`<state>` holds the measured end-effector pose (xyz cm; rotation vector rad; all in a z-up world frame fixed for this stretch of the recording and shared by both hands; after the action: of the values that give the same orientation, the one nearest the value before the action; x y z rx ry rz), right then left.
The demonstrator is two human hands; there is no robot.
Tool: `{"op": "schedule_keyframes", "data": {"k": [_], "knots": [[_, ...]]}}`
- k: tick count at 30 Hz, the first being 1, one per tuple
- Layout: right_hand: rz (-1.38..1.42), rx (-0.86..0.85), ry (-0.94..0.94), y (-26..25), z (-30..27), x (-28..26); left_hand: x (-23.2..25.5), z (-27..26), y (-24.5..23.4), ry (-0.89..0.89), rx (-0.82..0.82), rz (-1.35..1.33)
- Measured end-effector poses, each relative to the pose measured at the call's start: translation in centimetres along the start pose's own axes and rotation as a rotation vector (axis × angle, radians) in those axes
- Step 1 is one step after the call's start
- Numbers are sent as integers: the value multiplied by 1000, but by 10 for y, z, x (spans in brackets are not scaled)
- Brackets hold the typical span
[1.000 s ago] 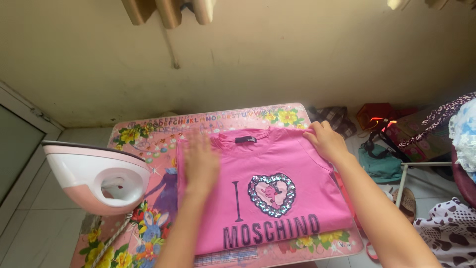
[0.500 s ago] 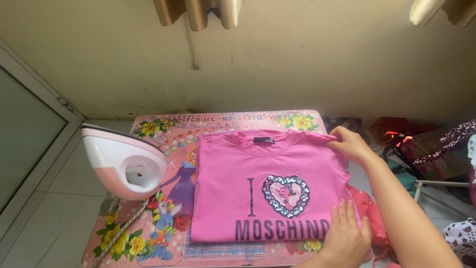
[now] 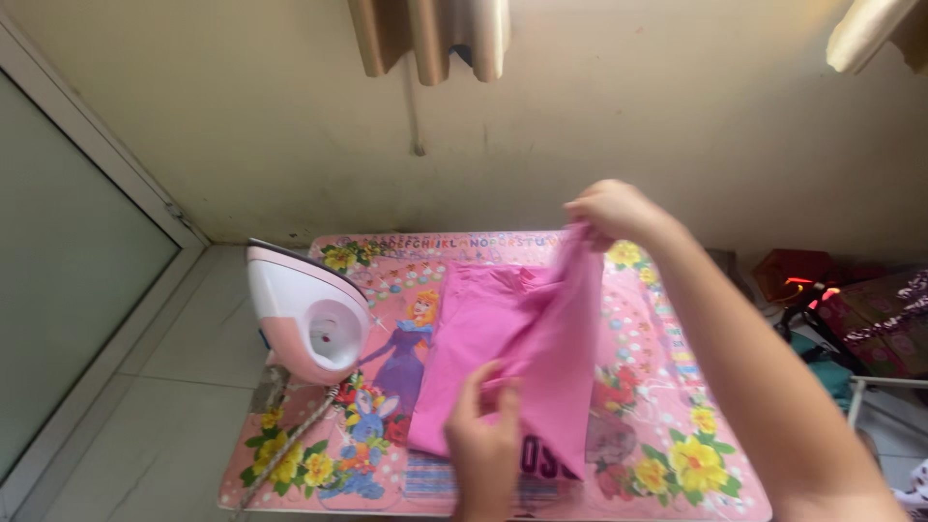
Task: The person irons a pink t-shirt on a small ironing board, smoothing the front, sleeves, and collar with a white iron. The person then flips the shirt and folds it neatly on the board.
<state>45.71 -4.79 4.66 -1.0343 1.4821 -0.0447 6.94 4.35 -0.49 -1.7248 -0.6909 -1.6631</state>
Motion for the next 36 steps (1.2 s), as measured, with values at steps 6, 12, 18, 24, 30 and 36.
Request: {"op": "schedule_keyframes", "data": {"k": [6,12,18,24,30,36], "knots": [[-354,-285,30,199,57,-34,-52,32,-109,82,247,426],[-782,66,-138,194,44,-10,-72,39,-115,-204,85,551],[-94,-47,-313,156,24,-21,5,65,-67,56,8,1239],[311,-188,-400,133,-13,-51,-1,90,-45,77,-30,1180],[442,-268,-517,146,-9,-78,-14,79,-64,109,58,1103],[312,17,-602,141,11,-69,6,52,-91,276,296,845]]}}
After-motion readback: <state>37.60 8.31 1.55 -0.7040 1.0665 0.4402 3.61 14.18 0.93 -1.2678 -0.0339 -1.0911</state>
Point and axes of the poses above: each hand's wrist, its own z-axis towards the middle knuckle, its own y-axis out of the palm, x = y × z, the point moved 10 cm from there along z, towards the middle knuckle, and after that the axes turned 2 degrees about -x, right-handed, at the moved point
